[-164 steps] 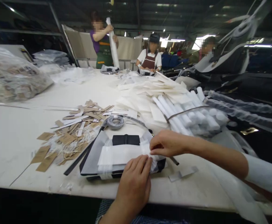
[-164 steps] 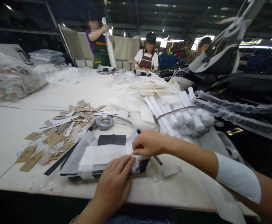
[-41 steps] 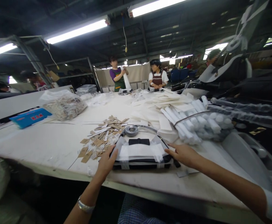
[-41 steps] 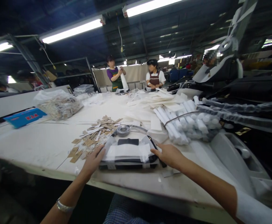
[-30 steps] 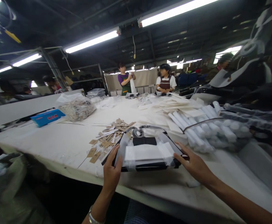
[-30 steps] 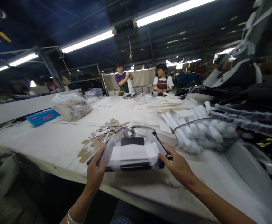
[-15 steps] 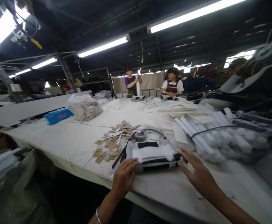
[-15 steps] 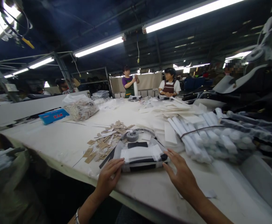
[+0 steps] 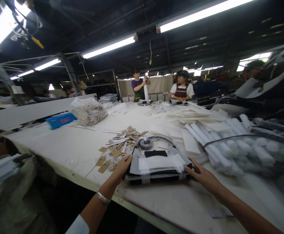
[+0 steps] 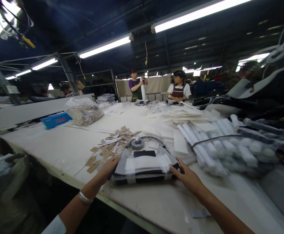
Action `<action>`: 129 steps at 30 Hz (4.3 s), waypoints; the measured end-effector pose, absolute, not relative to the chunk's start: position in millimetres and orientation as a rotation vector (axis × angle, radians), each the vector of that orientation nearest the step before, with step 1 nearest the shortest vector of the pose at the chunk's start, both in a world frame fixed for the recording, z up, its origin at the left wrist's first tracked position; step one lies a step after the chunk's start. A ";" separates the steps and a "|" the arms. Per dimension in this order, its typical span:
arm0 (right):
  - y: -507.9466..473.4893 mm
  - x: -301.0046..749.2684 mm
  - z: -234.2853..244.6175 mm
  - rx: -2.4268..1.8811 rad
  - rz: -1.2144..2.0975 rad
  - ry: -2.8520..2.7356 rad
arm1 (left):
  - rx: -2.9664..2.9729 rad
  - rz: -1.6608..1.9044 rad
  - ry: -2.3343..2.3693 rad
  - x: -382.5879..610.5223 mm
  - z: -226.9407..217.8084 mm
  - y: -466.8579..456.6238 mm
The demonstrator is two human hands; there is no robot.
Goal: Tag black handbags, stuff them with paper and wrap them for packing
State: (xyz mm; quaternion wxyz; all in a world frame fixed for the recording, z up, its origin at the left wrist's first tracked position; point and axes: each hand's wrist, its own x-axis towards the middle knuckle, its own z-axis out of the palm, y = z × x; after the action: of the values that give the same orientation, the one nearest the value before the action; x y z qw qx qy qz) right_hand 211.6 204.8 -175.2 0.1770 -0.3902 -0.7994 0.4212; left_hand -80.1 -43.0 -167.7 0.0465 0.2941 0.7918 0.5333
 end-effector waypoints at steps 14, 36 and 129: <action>191.8 236.0 -173.6 -0.949 0.858 -2.006 | 1.146 1.944 2.074 -13.1 -116.8 -58.1; 122.3 159.2 -62.0 -0.283 0.593 -2.557 | 1.093 1.935 1.864 44.2 -85.6 -50.7; 161.7 159.1 -83.8 -0.007 2.149 -1.605 | 1.228 1.054 1.827 -17.4 2.2 -8.2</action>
State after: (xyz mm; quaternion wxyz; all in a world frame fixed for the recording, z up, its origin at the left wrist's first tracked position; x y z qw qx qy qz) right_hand 159.1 161.7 -83.8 0.2279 -0.0027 -0.5826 0.7801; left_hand -17.4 -8.2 2.2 0.3434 0.4726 0.7030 0.4056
